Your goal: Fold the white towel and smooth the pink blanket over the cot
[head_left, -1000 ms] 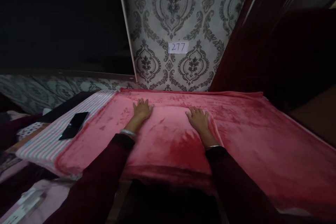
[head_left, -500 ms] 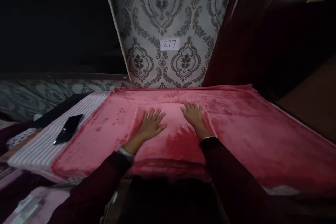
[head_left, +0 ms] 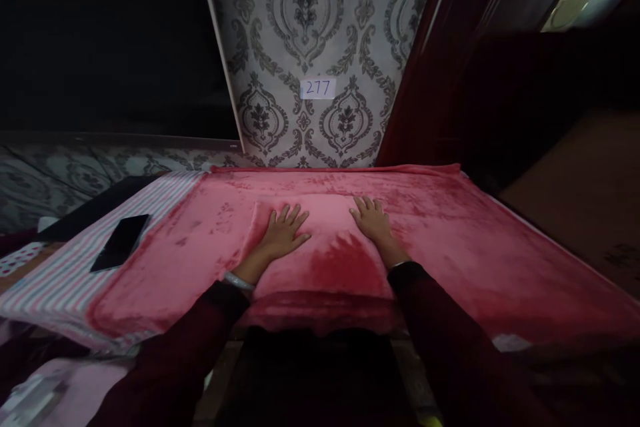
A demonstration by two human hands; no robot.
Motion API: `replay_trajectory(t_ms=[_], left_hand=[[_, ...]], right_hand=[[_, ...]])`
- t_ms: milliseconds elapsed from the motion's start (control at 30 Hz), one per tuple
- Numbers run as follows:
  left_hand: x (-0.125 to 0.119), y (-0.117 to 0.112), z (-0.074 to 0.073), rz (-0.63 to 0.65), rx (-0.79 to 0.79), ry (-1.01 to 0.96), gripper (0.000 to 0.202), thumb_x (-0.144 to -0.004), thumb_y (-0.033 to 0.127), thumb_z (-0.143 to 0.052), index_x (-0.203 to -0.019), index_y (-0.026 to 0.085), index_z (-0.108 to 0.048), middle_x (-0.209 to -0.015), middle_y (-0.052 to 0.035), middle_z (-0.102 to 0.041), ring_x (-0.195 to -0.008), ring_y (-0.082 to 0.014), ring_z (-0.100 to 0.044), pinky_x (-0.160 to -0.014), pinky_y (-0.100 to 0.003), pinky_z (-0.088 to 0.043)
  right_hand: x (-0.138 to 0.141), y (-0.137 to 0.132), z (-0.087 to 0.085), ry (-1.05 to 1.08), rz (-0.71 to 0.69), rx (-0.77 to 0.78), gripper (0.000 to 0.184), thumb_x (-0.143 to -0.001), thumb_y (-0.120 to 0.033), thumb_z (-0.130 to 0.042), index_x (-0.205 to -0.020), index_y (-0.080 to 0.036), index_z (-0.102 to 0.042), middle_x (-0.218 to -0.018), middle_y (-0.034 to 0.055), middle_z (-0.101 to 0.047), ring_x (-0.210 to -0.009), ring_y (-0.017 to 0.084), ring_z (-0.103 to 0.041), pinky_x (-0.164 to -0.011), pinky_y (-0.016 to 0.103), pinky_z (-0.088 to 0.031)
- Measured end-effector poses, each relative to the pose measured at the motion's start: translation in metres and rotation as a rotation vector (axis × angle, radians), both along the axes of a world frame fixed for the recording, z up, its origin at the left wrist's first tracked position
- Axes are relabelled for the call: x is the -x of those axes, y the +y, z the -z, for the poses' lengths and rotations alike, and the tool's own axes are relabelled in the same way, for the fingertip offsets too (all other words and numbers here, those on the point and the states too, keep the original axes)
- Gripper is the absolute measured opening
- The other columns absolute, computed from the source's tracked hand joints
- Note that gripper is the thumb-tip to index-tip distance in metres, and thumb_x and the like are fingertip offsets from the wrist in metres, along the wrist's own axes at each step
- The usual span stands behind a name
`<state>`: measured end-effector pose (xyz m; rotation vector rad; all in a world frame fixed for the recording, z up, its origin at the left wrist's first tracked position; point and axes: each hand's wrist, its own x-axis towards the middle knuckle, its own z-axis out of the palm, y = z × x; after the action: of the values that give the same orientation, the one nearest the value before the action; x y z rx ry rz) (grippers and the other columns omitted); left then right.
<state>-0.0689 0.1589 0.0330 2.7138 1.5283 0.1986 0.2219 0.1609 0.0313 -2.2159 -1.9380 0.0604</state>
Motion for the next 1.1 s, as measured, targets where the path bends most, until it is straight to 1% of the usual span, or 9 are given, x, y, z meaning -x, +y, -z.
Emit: replay_trajectory(t_ms=[200, 300, 367, 467, 533, 700, 800, 967, 1100], left_hand=[[0.012, -0.003, -0.011, 0.024, 0.077, 0.02, 0.07, -0.102, 0.059, -0.039, -0.164, 0.027, -0.027, -0.172, -0.0106, -0.019, -0.159, -0.0366, -0.011, -0.125, -0.065, -0.014], [0.035, -0.022, -0.019, 0.038, 0.113, 0.019, 0.072, -0.101, 0.062, -0.04, -0.162, 0.026, -0.033, -0.17, -0.0117, -0.024, -0.159, -0.0369, -0.016, -0.125, -0.065, -0.016], [0.053, -0.045, -0.018, 0.061, 0.107, -0.011, 0.072, -0.101, 0.064, -0.039, -0.161, 0.025, -0.037, -0.169, -0.0124, -0.028, -0.158, -0.0358, -0.02, -0.125, -0.064, -0.015], [0.075, -0.082, -0.005, 0.102, 0.021, -0.086, 0.068, -0.101, 0.063, -0.039, -0.161, 0.03, -0.034, -0.17, -0.0094, -0.028, -0.158, -0.0338, -0.02, -0.125, -0.067, -0.015], [0.084, -0.099, 0.01, 0.066, -0.04, -0.134, 0.067, -0.101, 0.06, -0.042, -0.161, 0.033, -0.034, -0.169, -0.0084, -0.029, -0.158, -0.0347, -0.022, -0.123, -0.069, -0.019], [0.093, -0.111, 0.04, 0.011, -0.145, -0.243, 0.061, -0.102, 0.047, -0.046, -0.16, 0.029, -0.038, -0.166, -0.0086, -0.037, -0.156, -0.0303, -0.028, -0.123, -0.058, -0.032], [0.101, -0.115, 0.047, 0.026, -0.163, -0.261, 0.058, -0.103, 0.044, -0.044, -0.159, 0.029, -0.039, -0.166, -0.0079, -0.039, -0.156, -0.0292, -0.029, -0.123, -0.057, -0.033], [0.114, -0.13, 0.051, 0.064, -0.186, -0.272, 0.079, -0.093, 0.055, -0.062, -0.16, 0.023, -0.038, -0.165, -0.014, -0.037, -0.155, -0.0349, -0.029, -0.122, -0.056, -0.035], [0.119, -0.135, 0.05, 0.045, -0.202, -0.295, 0.069, -0.094, 0.035, -0.061, -0.159, 0.023, -0.041, -0.164, -0.0137, -0.04, -0.156, -0.0347, -0.027, -0.121, -0.056, -0.038]], right_hand=[[-0.003, -0.012, -0.008, 0.024, -0.022, 0.046, 0.061, -0.107, -0.046, -0.025, -0.164, -0.025, -0.029, -0.173, 0.0085, -0.017, -0.157, 0.033, -0.017, -0.121, 0.062, -0.028], [-0.012, -0.042, -0.001, 0.02, -0.068, 0.011, 0.061, -0.107, -0.047, -0.026, -0.164, -0.027, -0.03, -0.171, 0.011, -0.024, -0.157, 0.033, -0.019, -0.119, 0.065, -0.028], [-0.016, -0.074, 0.011, -0.018, -0.11, -0.084, 0.059, -0.106, -0.047, -0.027, -0.162, -0.029, -0.035, -0.168, 0.0113, -0.031, -0.156, 0.033, -0.022, -0.118, 0.065, -0.029], [-0.014, -0.123, 0.038, -0.103, -0.239, -0.274, 0.056, -0.106, -0.041, -0.032, -0.161, -0.033, -0.037, -0.166, 0.0068, -0.037, -0.155, 0.03, -0.027, -0.12, 0.059, -0.031], [-0.009, -0.147, 0.055, -0.138, -0.268, -0.368, 0.057, -0.105, -0.039, -0.036, -0.161, -0.031, -0.036, -0.163, 0.0072, -0.042, -0.153, 0.03, -0.032, -0.119, 0.056, -0.033], [0.0, -0.161, 0.075, -0.14, -0.258, -0.526, 0.055, -0.105, -0.036, -0.039, -0.159, -0.026, -0.041, -0.156, 0.0101, -0.051, -0.147, 0.03, -0.041, -0.115, 0.054, -0.038], [-0.003, -0.164, 0.08, -0.087, -0.237, -0.571, 0.056, -0.105, -0.035, -0.039, -0.16, -0.028, -0.039, -0.156, 0.0098, -0.051, -0.148, 0.032, -0.039, -0.112, 0.055, -0.041], [-0.021, -0.186, 0.093, 0.063, -0.311, -0.566, 0.066, -0.103, -0.039, -0.044, -0.165, -0.031, -0.024, -0.161, 0.0098, -0.044, -0.15, 0.035, -0.035, -0.113, 0.057, -0.043], [-0.033, -0.199, 0.097, 0.146, -0.304, -0.515, 0.073, -0.1, -0.042, -0.052, -0.165, -0.033, -0.02, -0.162, 0.0119, -0.042, -0.143, 0.035, -0.046, -0.113, 0.059, -0.044]])
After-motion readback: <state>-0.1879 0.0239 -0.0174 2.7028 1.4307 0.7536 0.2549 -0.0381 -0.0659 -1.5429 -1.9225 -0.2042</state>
